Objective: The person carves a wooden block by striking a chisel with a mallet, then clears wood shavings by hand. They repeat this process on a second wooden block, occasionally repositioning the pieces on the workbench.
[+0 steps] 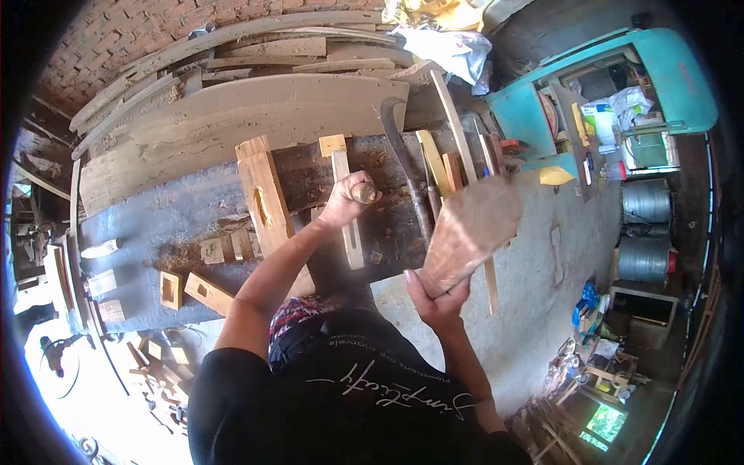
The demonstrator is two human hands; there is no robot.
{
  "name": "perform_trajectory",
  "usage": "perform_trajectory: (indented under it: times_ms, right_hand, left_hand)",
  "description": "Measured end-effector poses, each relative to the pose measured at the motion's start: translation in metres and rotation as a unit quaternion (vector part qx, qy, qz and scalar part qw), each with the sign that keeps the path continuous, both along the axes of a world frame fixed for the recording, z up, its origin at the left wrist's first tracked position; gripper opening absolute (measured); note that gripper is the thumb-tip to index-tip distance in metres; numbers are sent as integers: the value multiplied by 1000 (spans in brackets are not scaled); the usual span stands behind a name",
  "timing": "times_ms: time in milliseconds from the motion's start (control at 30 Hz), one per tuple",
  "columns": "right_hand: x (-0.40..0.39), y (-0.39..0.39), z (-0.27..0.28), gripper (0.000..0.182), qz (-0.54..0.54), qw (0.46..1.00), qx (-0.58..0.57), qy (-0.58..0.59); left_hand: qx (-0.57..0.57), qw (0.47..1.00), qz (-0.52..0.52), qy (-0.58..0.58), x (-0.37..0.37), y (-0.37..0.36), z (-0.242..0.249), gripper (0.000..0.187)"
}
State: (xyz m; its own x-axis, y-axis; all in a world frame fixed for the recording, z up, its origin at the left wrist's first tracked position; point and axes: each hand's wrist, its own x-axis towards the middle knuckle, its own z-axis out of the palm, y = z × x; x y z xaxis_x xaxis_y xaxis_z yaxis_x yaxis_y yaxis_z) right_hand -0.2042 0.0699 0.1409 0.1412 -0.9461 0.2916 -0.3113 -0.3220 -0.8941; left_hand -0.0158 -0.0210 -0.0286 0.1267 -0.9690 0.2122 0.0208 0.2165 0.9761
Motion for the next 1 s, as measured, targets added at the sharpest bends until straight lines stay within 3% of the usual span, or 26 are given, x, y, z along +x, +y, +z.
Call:
perform_trajectory:
  times_ms: [33,133,200,233,300,433,467,533,633,733,833,933,1000]
  right_hand:
    - [-18,-1,-25,52,19,994,-36,105]
    - [-25,-24,-45,49,85,943,122,298]
    - [-28,-34,-36,49,78,955,110,266]
    - [-25,-28,-17,49,60,964,119,232]
    - [-6,-26,19,51,41,983,56,170]
    - [-4,-15,-15,52,3,997,-48,56]
    - [-21,-20,-36,52,57,980,-16,188]
    - [-32,-26,-57,55,103,933,97,332]
    - [-13,-30,-5,57,100,953,127,256]
    - [5,-24,25,57,37,988,61,137]
    - [0,-18,-20,57,-9,995,-28,92]
    - [-16,-35,-43,56,97,907,156,380]
    - [-17,-38,-38,56,103,927,114,343]
  left_hand:
    - [24,998,-28,49,0,0,-7,21]
    - [22,989,-27,140,-1,6,24,17]
    - [1,999,15,41,-3,-4,-6,16]
    - [2,999,8,54,-2,-2,-12,17]
    - [28,999,6,22,0,1,1,21]
    - [53,999,7,3,0,-1,-2,21]
    - [32,998,-8,62,-3,-5,-19,19]
    - [75,982,-25,172,0,7,20,17]
    - [38,994,9,107,-2,2,-2,16]
    - [69,997,19,35,-2,-2,-19,19]
    - [57,997,7,59,-2,-2,-12,17]
    - [113,989,12,94,-3,-4,-55,21]
    - [60,994,89,-26,-2,2,-57,26]
